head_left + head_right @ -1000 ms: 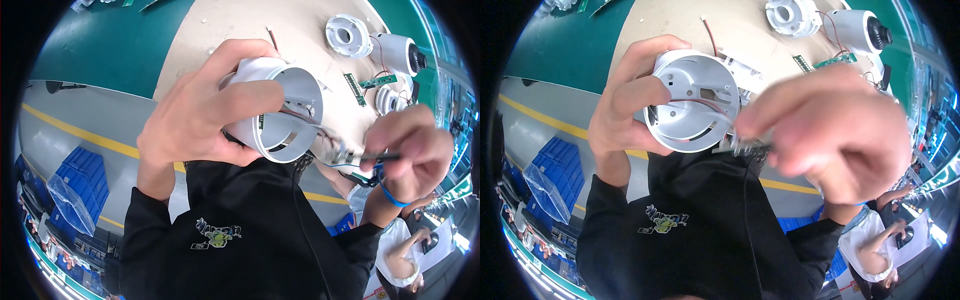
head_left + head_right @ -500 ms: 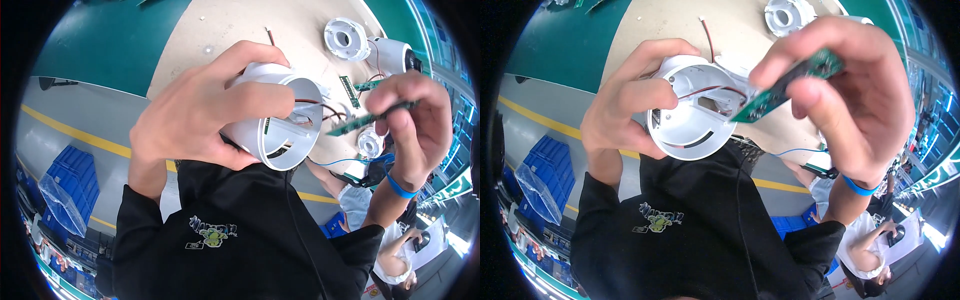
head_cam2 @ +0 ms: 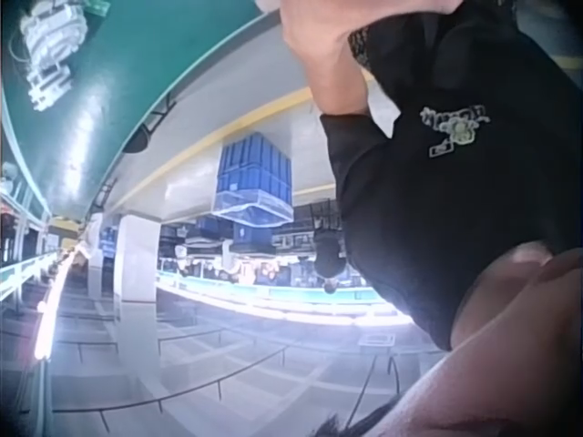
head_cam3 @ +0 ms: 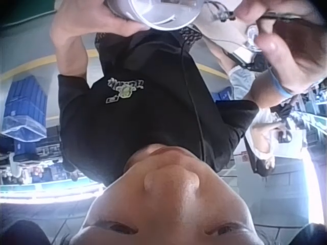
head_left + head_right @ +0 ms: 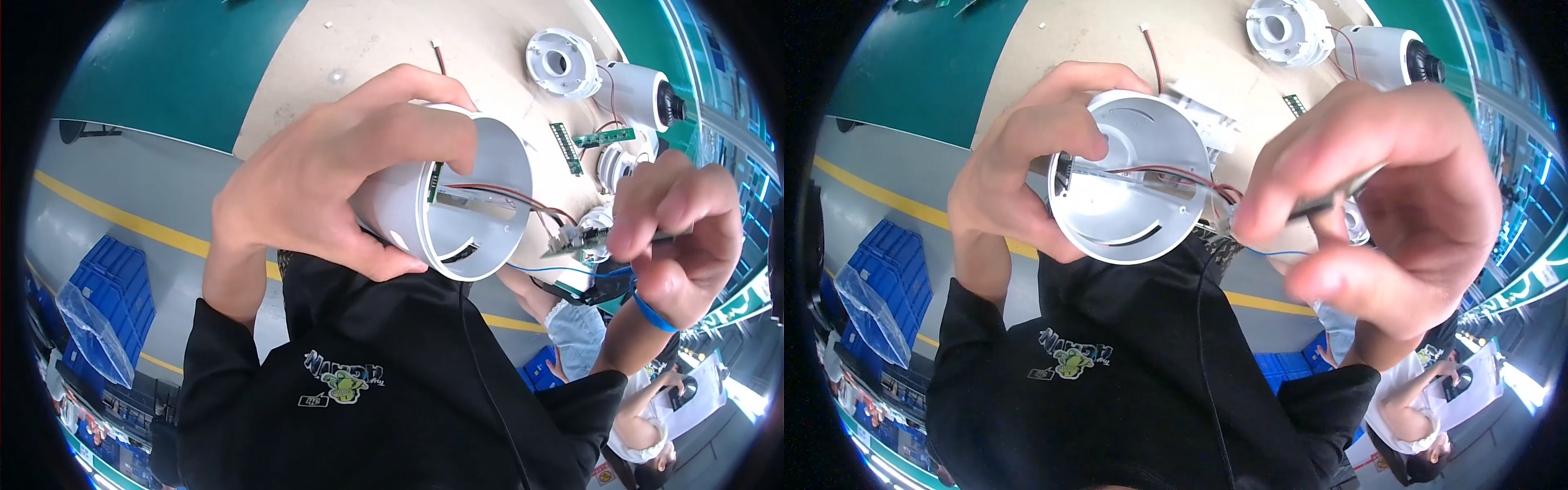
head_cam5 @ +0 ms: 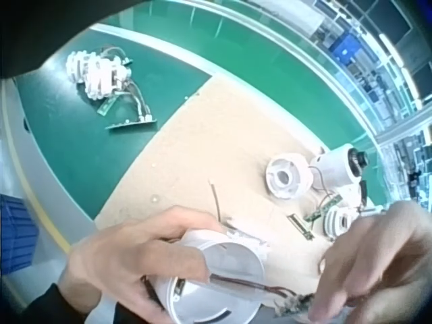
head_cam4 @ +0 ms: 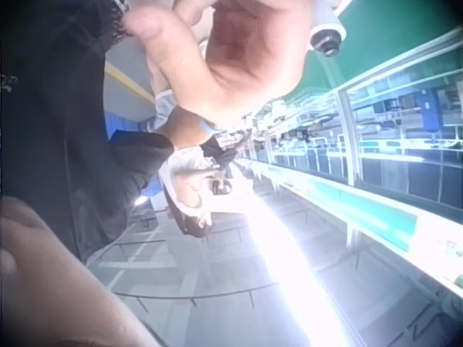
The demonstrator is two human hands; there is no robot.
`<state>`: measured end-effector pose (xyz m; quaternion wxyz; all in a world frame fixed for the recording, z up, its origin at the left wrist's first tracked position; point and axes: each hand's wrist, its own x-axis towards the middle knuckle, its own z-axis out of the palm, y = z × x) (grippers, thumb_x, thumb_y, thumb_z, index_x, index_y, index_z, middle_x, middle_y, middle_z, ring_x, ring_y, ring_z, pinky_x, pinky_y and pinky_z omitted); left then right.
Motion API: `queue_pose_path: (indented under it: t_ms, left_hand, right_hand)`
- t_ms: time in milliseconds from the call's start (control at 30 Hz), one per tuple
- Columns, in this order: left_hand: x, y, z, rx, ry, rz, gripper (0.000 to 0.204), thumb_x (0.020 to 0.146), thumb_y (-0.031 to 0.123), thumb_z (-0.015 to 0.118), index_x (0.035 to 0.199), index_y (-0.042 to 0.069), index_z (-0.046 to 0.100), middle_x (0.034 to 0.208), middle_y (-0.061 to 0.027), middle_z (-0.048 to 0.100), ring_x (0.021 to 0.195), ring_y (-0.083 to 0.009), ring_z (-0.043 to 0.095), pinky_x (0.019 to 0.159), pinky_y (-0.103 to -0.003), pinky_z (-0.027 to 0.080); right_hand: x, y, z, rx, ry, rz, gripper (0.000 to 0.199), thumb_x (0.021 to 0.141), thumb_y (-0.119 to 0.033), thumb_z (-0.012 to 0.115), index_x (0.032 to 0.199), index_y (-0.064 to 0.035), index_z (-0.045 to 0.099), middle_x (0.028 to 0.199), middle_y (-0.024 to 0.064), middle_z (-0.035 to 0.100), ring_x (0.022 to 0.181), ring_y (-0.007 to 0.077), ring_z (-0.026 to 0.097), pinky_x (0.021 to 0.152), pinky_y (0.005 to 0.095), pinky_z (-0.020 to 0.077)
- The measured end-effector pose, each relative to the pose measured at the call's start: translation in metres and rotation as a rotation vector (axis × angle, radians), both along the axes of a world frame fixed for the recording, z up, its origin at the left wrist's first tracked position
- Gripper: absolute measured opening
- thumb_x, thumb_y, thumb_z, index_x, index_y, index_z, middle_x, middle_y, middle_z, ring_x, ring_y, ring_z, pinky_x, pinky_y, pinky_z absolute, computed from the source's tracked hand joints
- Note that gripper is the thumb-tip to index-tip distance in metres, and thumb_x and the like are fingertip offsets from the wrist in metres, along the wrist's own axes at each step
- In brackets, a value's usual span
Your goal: Assembling security camera components on a production line.
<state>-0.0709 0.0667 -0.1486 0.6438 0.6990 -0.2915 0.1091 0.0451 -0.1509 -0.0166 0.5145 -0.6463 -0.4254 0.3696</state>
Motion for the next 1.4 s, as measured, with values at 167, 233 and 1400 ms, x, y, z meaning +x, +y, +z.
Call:
queue_pose_path:
  t_ms: [167, 233, 1400]
  left_hand:
    - [0.005, 0.001, 0.008, -0.029, 0.024, -0.053, 0.075, 0.046, 0.017, 0.083, 0.111, 0.014, 0.047, 0.122, -0.0220, 0.044, 0.103, -0.0312, 0.053, 0.079, -0.033, 0.046]
    - [-0.001, 0.011, 0.017, 0.023, 0.054, -0.057, 0.075, 0.047, 0.017, 0.083, 0.113, 0.013, 0.047, 0.121, -0.0222, 0.045, 0.101, -0.0307, 0.054, 0.079, -0.033, 0.046]
    - [-0.035, 0.022, 0.035, 0.338, 0.050, 0.118, 0.082, 0.047, 0.031, 0.087, 0.115, 0.014, 0.044, 0.119, -0.0273, 0.046, 0.093, -0.0326, 0.059, 0.072, -0.032, 0.051]
  right_hand:
    - [-0.011, 0.000, -0.003, -0.050, 0.241, -0.401, 0.020, 0.085, -0.006, 0.053, 0.100, 0.0031, 0.043, 0.090, 0.0139, 0.049, 0.037, 0.0007, 0.035, 0.031, 0.0133, 0.0316]
    - [-0.016, 0.004, -0.017, -0.007, 0.367, -0.468, 0.019, 0.086, -0.005, 0.050, 0.101, 0.0053, 0.043, 0.099, 0.0170, 0.048, 0.038, 0.0036, 0.043, 0.033, 0.0147, 0.0368]
    - [-0.039, -0.005, -0.024, 0.101, -0.159, -0.178, 0.028, 0.086, -0.025, 0.061, 0.091, 0.0005, 0.051, 0.088, 0.0200, 0.054, 0.058, 0.0145, 0.057, 0.051, 0.0225, 0.0444]
